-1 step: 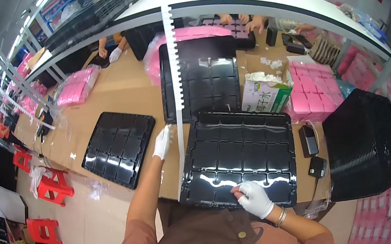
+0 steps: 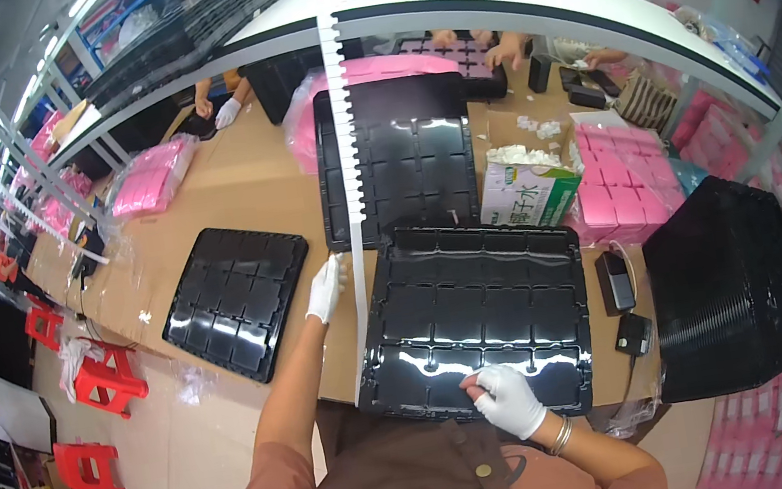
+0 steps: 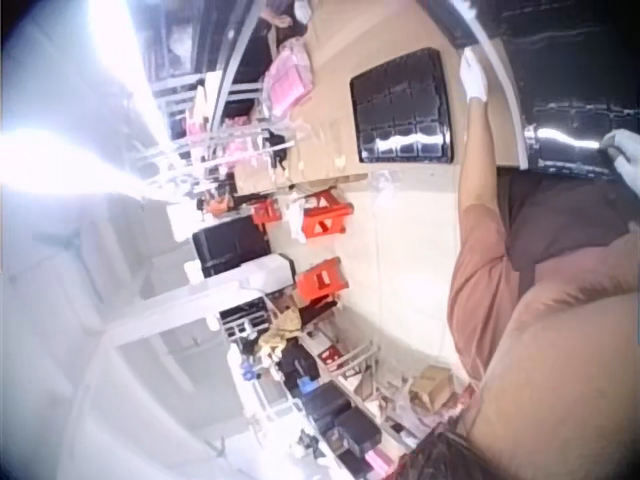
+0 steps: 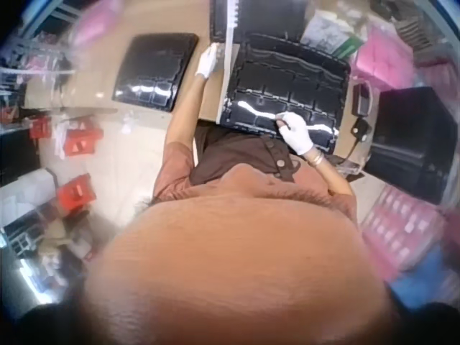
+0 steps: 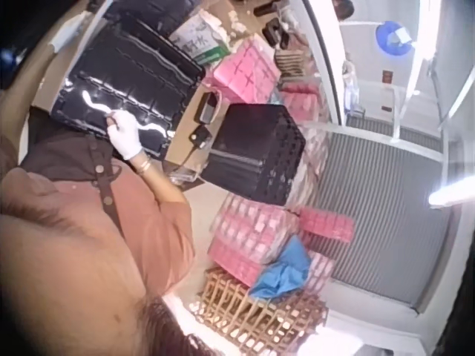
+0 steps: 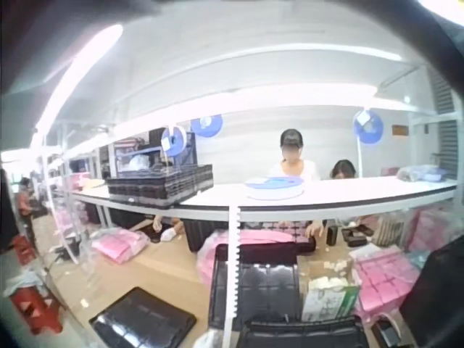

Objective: Assembling plastic trays by placing pink foam inserts into black tray slots and organizing them for packaging.

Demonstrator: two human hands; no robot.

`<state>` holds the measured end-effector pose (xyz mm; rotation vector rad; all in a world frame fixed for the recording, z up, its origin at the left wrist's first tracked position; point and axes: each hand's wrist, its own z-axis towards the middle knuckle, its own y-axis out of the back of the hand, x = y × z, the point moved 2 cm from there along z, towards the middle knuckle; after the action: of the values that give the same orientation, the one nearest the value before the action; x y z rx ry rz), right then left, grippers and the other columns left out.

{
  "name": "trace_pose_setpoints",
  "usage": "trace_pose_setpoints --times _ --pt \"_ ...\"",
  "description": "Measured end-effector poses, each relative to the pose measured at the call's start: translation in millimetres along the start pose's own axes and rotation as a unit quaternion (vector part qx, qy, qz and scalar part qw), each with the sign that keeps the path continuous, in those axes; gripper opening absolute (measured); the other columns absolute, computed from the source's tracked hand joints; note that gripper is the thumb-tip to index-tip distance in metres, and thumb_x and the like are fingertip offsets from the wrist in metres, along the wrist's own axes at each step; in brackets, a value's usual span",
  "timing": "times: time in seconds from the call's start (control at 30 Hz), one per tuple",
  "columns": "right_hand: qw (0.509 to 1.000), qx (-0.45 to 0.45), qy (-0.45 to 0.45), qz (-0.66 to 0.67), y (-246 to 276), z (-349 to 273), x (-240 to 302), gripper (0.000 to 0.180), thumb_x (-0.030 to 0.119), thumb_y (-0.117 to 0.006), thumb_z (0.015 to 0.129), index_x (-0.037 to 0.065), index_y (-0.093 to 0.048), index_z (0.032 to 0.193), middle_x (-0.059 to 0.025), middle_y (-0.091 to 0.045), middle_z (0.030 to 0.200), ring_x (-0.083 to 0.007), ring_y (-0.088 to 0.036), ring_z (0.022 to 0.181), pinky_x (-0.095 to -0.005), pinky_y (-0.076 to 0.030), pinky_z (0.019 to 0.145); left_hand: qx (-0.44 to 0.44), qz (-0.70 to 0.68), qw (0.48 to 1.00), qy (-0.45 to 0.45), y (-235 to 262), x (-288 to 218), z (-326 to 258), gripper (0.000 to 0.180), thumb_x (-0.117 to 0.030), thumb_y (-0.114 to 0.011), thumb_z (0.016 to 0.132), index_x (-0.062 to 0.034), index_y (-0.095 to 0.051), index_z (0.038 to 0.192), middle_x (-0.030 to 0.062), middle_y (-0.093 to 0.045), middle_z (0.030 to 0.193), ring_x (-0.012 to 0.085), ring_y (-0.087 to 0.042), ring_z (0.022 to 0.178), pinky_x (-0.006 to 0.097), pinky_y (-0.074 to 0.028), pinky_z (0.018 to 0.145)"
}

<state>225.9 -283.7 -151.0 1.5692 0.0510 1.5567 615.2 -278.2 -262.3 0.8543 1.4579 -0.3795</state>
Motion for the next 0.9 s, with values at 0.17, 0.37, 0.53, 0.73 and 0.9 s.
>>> trace_pose_setpoints --times 0.17,0.37,0.53,0.73,0.9 --pt "1.000 -0.003 -0.001 -0.023 3 1 6 0.007 0.008 -0.063 0.079 0.006 -0.067 0.085 -0.0096 -0.065 0.079 -0.0278 -0.062 0.076 -0.0381 -0.047 0.072 -0.016 -0.051 0.998 -0.014 -4 18 -9 0.046 -0.039 -0.040 0.100 -0.0017 -0.063 0.115 0.0064 -0.065 0.089 0.0134 -0.058 0.084 0.029 -0.047 0.079" --pt "1.000 -0.005 0.012 -0.020 4 -1 5 0.008 0.010 -0.062 0.080 0.007 -0.067 0.087 -0.0077 -0.065 0.079 -0.0274 -0.062 0.079 -0.0377 -0.047 0.075 -0.078 0.080 0.984 -0.140 -9 14 -28 0.029 -0.021 -0.048 0.095 0.0001 -0.068 0.099 0.0159 -0.066 0.093 0.0278 -0.064 0.086 0.035 -0.049 0.081" --pt "1.000 -0.011 0.012 -0.021 4 -3 4 0.010 0.010 -0.061 0.081 0.007 -0.067 0.088 -0.0071 -0.065 0.080 -0.0280 -0.062 0.080 -0.0390 -0.048 0.077 -0.095 0.182 0.962 -0.180 -13 1 -35 0.025 -0.018 -0.050 0.093 -0.0008 -0.068 0.098 0.0164 -0.066 0.093 0.0314 -0.063 0.088 0.037 -0.049 0.082" --pt "1.000 -0.016 0.010 -0.013 5 0 6 0.009 0.010 -0.061 0.081 0.006 -0.067 0.087 -0.0079 -0.066 0.081 -0.0281 -0.062 0.082 -0.0386 -0.047 0.078 -0.092 0.185 0.963 -0.173 -11 -6 -37 0.025 -0.018 -0.050 0.093 -0.0009 -0.068 0.097 0.0165 -0.066 0.093 0.0316 -0.063 0.089 0.037 -0.049 0.082" --pt "0.999 -0.016 0.013 -0.028 3 -3 8 0.008 0.009 -0.062 0.080 0.006 -0.067 0.085 -0.0079 -0.066 0.081 -0.0279 -0.062 0.082 -0.0383 -0.047 0.076 -0.083 0.154 0.971 -0.166 -8 -5 -38 0.025 -0.017 -0.049 0.095 -0.0012 -0.068 0.098 0.0157 -0.066 0.094 0.0293 -0.063 0.088 0.036 -0.049 0.082"
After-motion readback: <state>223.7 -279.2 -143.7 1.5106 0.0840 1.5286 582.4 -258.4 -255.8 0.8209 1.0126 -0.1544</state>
